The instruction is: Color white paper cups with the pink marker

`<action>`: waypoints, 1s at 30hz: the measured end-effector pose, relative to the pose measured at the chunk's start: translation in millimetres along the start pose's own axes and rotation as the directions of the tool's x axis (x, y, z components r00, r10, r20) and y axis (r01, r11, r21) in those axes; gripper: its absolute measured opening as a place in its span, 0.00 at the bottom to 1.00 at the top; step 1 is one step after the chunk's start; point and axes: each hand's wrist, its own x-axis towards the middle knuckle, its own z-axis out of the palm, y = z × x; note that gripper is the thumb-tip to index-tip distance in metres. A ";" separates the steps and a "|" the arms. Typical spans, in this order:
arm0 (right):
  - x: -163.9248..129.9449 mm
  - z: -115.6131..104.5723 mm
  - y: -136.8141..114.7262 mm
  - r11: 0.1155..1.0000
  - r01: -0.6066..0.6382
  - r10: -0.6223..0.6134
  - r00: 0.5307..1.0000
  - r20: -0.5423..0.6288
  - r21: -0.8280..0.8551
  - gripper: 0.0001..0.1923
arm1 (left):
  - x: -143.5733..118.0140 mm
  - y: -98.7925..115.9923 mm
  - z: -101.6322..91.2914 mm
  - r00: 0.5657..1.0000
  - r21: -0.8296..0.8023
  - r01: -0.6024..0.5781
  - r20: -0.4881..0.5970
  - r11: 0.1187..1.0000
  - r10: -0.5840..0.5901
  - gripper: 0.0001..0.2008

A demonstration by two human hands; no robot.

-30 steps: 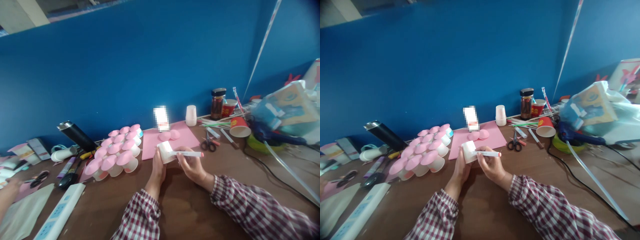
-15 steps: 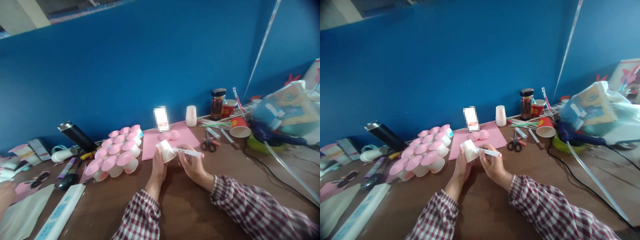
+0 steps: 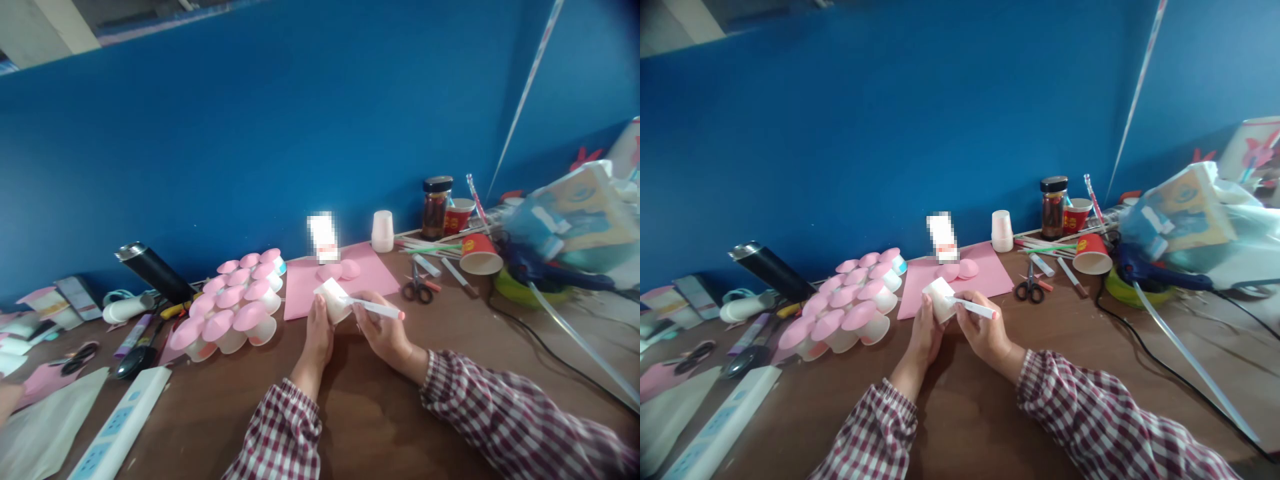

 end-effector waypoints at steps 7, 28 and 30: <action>0.4 1.6 1.7 0.998 -0.038 0.039 0.999 -0.008 0.047 0.10 | -2.7 3.0 1.8 1.000 -0.019 0.010 0.006 1.000 -0.009 0.22; 2.8 -0.5 -1.4 0.998 0.037 -0.037 0.999 -0.006 -0.051 0.10 | -5.2 7.6 7.6 0.997 -0.009 0.043 0.065 0.999 -0.042 0.16; 3.3 -1.1 -3.1 0.995 0.058 -0.059 0.998 -0.009 -0.084 0.10 | -5.0 5.2 6.8 0.997 0.016 0.027 0.069 1.000 -0.028 0.17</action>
